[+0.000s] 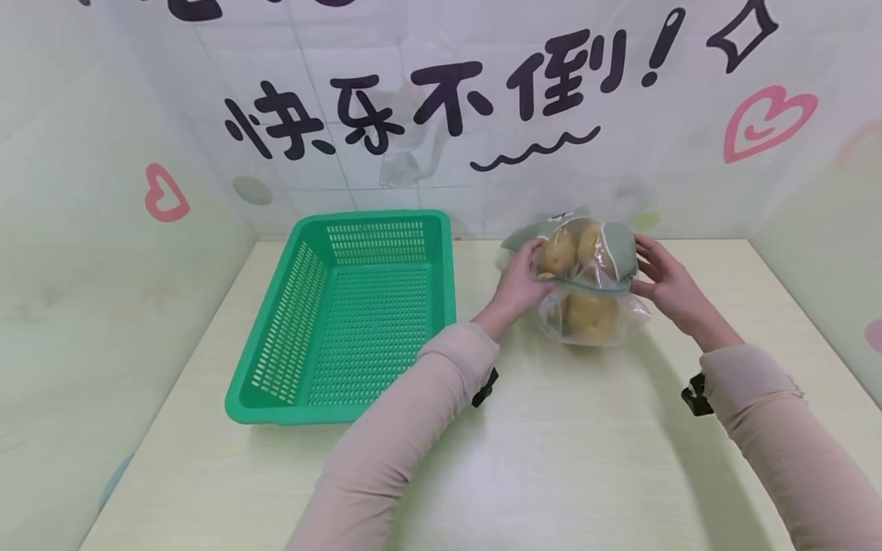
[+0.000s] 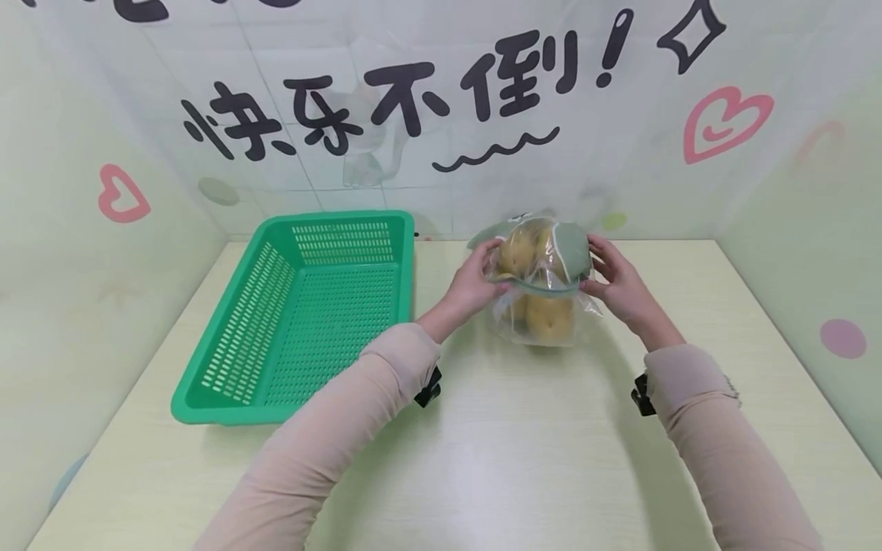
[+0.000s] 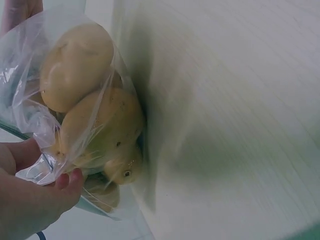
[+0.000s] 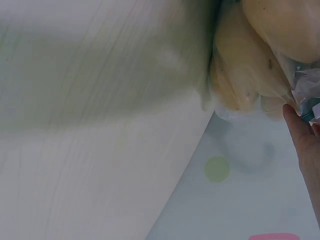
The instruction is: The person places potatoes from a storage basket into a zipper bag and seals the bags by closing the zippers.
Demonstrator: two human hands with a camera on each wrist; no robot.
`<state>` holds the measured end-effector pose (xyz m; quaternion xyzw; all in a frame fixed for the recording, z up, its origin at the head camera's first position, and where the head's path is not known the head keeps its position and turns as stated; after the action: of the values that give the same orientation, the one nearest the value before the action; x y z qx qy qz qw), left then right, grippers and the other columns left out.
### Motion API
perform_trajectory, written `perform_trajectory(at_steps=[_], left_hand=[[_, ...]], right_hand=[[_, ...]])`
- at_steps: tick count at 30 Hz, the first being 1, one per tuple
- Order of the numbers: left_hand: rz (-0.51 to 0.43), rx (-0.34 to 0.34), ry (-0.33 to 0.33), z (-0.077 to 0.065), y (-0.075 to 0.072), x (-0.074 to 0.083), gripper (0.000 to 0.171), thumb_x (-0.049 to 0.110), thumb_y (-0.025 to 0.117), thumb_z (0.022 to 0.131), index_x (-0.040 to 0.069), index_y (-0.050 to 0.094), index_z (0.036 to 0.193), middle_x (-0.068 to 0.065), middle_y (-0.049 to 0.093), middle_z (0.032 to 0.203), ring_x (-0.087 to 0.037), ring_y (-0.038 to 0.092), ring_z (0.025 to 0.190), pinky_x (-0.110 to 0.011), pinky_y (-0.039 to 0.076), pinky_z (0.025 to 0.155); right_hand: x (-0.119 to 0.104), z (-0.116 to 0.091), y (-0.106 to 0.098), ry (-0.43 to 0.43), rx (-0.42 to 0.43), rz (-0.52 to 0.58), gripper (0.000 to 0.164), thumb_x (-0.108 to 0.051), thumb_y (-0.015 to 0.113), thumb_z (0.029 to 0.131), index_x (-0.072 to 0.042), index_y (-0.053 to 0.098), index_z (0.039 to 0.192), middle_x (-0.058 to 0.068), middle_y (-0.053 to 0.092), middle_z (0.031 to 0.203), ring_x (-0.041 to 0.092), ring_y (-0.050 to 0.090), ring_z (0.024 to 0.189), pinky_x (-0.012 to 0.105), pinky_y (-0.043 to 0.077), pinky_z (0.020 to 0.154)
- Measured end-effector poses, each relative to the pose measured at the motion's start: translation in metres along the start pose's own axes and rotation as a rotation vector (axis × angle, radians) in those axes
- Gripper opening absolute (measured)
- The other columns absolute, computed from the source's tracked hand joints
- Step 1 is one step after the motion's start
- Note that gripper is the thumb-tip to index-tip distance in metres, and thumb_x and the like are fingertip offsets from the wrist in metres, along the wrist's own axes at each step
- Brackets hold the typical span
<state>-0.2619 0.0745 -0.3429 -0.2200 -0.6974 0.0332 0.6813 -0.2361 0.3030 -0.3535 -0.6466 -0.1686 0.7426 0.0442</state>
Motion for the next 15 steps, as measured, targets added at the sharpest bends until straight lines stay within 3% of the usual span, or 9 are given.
perform_trajectory(at_steps=[5,15], left_hand=[[0.049,0.004,-0.002,-0.0003,0.0000,-0.0029,0.077,-0.008,0.066,0.081,0.016,0.034,0.147,-0.011,0.038,0.152,-0.030,0.044,0.135,-0.036,0.051,0.096],[0.108,-0.031,-0.057,-0.0007,-0.0038,-0.0024,0.087,-0.008,0.070,0.077,0.014,0.027,0.150,-0.009,0.035,0.154,-0.029,0.043,0.136,-0.034,0.051,0.096]], right_hand=[[0.0055,-0.0001,0.0029,0.004,0.006,-0.028,0.076,0.013,0.050,0.088,-0.012,0.018,0.153,0.022,0.012,0.158,0.051,0.011,0.141,0.000,0.041,0.085],[0.0066,-0.0039,-0.0002,0.044,-0.035,-0.048,0.079,0.010,0.050,0.089,-0.014,0.013,0.154,0.026,0.009,0.158,0.051,0.014,0.141,0.001,0.041,0.086]])
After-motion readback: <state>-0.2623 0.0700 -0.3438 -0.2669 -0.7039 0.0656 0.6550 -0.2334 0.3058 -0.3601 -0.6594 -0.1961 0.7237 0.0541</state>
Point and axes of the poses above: each hand's wrist, its own z-axis towards the middle knuckle, its own y-axis out of the palm, x = y × z, the point moved 1 cm from there along z, towards the middle knuckle
